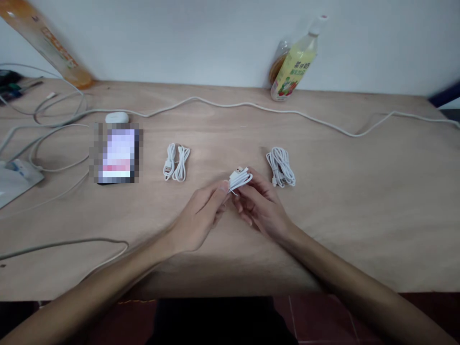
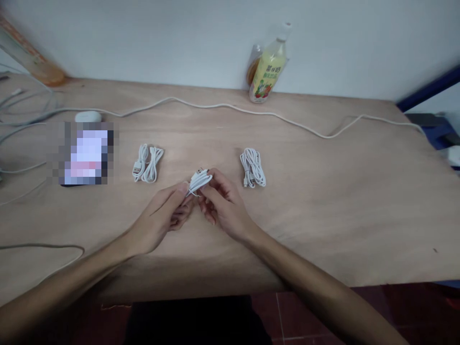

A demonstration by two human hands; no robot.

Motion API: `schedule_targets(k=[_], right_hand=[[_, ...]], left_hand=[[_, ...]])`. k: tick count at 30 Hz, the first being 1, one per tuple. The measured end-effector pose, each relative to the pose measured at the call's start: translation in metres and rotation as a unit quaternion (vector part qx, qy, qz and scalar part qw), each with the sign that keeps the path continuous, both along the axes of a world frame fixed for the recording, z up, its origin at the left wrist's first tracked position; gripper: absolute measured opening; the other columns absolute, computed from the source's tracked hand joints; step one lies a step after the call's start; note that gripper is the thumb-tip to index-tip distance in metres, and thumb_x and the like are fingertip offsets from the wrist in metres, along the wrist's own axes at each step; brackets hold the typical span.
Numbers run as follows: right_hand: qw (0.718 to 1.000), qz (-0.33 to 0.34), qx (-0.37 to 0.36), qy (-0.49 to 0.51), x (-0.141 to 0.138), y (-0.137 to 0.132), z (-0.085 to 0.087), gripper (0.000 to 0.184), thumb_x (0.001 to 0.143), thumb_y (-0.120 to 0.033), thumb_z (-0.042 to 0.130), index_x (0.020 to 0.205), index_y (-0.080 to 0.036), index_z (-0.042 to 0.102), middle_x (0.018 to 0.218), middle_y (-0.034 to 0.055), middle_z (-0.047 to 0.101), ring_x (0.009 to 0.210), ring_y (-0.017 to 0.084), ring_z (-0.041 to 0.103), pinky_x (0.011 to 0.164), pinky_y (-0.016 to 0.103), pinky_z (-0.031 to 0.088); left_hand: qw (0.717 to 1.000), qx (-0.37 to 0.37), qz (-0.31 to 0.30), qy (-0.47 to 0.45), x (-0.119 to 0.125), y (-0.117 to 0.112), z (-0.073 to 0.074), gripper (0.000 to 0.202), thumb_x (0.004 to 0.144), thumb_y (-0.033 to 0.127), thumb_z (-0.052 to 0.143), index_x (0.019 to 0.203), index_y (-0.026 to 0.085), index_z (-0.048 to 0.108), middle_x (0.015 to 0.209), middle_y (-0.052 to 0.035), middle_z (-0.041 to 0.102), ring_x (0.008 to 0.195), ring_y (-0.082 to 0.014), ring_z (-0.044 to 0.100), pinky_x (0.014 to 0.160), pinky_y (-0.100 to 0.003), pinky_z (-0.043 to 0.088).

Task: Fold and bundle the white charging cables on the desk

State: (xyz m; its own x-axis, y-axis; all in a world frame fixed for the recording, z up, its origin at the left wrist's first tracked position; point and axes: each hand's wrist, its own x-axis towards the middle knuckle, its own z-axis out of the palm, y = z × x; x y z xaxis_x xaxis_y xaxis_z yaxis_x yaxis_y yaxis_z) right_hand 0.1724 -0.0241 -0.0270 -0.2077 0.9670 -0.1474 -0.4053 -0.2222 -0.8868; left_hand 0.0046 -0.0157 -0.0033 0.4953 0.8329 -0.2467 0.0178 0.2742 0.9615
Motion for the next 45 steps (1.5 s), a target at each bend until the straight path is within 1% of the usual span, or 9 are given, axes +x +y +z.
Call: schedule_targets(k=[9, 16, 20, 25, 32, 36, 38, 41, 45], right_hand=[[0.997, 0.033, -0.063, -0.027, 0.000, -0.002, 0.005, 0.029, 0.085, -0.044, 0.079, 0.082, -0.025, 0.057, 0.061, -0.0083, 0.049, 0.047, 0.008, 0.035, 0.039, 0.019, 0.021], [0.996, 0.045, -0.022, -0.076, 0.003, 0.000, 0.007, 0.030, 0.090, -0.046, 0.073, 0.077, -0.024, 0.057, 0.062, -0.0067, 0.051, 0.047, 0.009, 0.039, 0.040, 0.021, 0.027], [0.995, 0.052, -0.006, -0.083, 0.003, 0.001, 0.008, 0.033, 0.090, -0.045, 0.072, 0.071, -0.024, 0.053, 0.060, -0.0068, 0.047, 0.047, 0.008, 0.037, 0.041, 0.021, 0.025], [0.995, 0.055, -0.085, -0.021, -0.002, -0.002, 0.009, 0.035, 0.085, -0.042, 0.073, 0.073, -0.026, 0.044, 0.059, -0.0108, 0.033, 0.047, 0.007, 0.023, 0.041, 0.020, 0.017], [0.997, 0.053, -0.056, -0.019, 0.000, -0.003, 0.007, 0.035, 0.089, -0.049, 0.074, 0.075, -0.024, 0.054, 0.057, -0.0096, 0.040, 0.045, 0.007, 0.026, 0.040, 0.021, 0.019], [0.998, 0.047, -0.049, -0.013, -0.002, -0.003, 0.005, 0.037, 0.090, -0.051, 0.076, 0.076, -0.024, 0.055, 0.056, -0.0106, 0.038, 0.045, 0.007, 0.024, 0.041, 0.022, 0.019], [0.998, 0.038, -0.053, -0.014, -0.004, -0.004, 0.005, 0.038, 0.089, -0.052, 0.079, 0.078, -0.025, 0.055, 0.058, -0.0109, 0.035, 0.047, 0.007, 0.022, 0.042, 0.022, 0.018], [0.998, 0.006, -0.044, -0.036, -0.006, -0.006, 0.002, 0.038, 0.090, -0.055, 0.080, 0.084, -0.026, 0.056, 0.064, -0.0102, 0.033, 0.051, 0.009, 0.022, 0.044, 0.023, 0.019], [0.987, -0.062, 0.063, -0.137, -0.007, -0.009, -0.002, 0.026, 0.103, -0.047, 0.066, 0.090, -0.025, 0.062, 0.073, -0.0055, 0.042, 0.060, 0.013, 0.035, 0.053, 0.027, 0.032]], left_hand=[[1.000, 0.009, -0.005, 0.022, 0.001, 0.001, 0.000, 0.043, 0.110, 0.057, 0.050, 0.083, 0.023, 0.051, 0.068, 0.0054, 0.037, 0.058, -0.0126, 0.027, 0.050, -0.026, 0.023], [0.999, 0.020, 0.003, 0.034, 0.000, 0.001, 0.002, 0.042, 0.109, 0.055, 0.052, 0.081, 0.024, 0.051, 0.069, 0.0045, 0.034, 0.064, -0.0162, 0.030, 0.055, -0.029, 0.025], [0.999, 0.033, 0.000, 0.037, -0.001, 0.001, 0.001, 0.041, 0.112, 0.050, 0.049, 0.081, 0.023, 0.052, 0.071, 0.0037, 0.037, 0.066, -0.0159, 0.032, 0.056, -0.028, 0.026], [0.999, 0.029, 0.012, 0.043, -0.001, -0.002, -0.002, 0.041, 0.113, 0.049, 0.049, 0.082, 0.022, 0.052, 0.072, 0.0037, 0.037, 0.065, -0.0149, 0.029, 0.054, -0.027, 0.025], [0.993, 0.091, 0.018, 0.066, 0.000, -0.003, -0.001, 0.040, 0.114, 0.048, 0.048, 0.088, 0.021, 0.062, 0.072, 0.0024, 0.047, 0.070, -0.0173, 0.042, 0.063, -0.029, 0.035], [0.987, 0.137, 0.013, 0.081, -0.001, -0.002, -0.002, 0.040, 0.116, 0.044, 0.044, 0.088, 0.020, 0.060, 0.084, -0.0009, 0.059, 0.079, -0.0178, 0.050, 0.073, -0.030, 0.041], [0.989, 0.124, 0.017, 0.079, -0.001, -0.003, -0.003, 0.038, 0.116, 0.045, 0.044, 0.090, 0.021, 0.058, 0.083, 0.0005, 0.056, 0.076, -0.0165, 0.047, 0.070, -0.029, 0.039], [0.997, 0.056, 0.027, 0.050, 0.002, -0.004, -0.005, 0.041, 0.113, 0.054, 0.050, 0.088, 0.022, 0.054, 0.073, 0.0047, 0.041, 0.064, -0.0141, 0.033, 0.057, -0.027, 0.030], [0.997, -0.068, 0.022, -0.037, 0.007, -0.005, -0.005, 0.048, 0.106, 0.063, 0.059, 0.084, 0.024, 0.045, 0.068, 0.0086, 0.031, 0.056, -0.0103, 0.024, 0.049, -0.023, 0.022]])
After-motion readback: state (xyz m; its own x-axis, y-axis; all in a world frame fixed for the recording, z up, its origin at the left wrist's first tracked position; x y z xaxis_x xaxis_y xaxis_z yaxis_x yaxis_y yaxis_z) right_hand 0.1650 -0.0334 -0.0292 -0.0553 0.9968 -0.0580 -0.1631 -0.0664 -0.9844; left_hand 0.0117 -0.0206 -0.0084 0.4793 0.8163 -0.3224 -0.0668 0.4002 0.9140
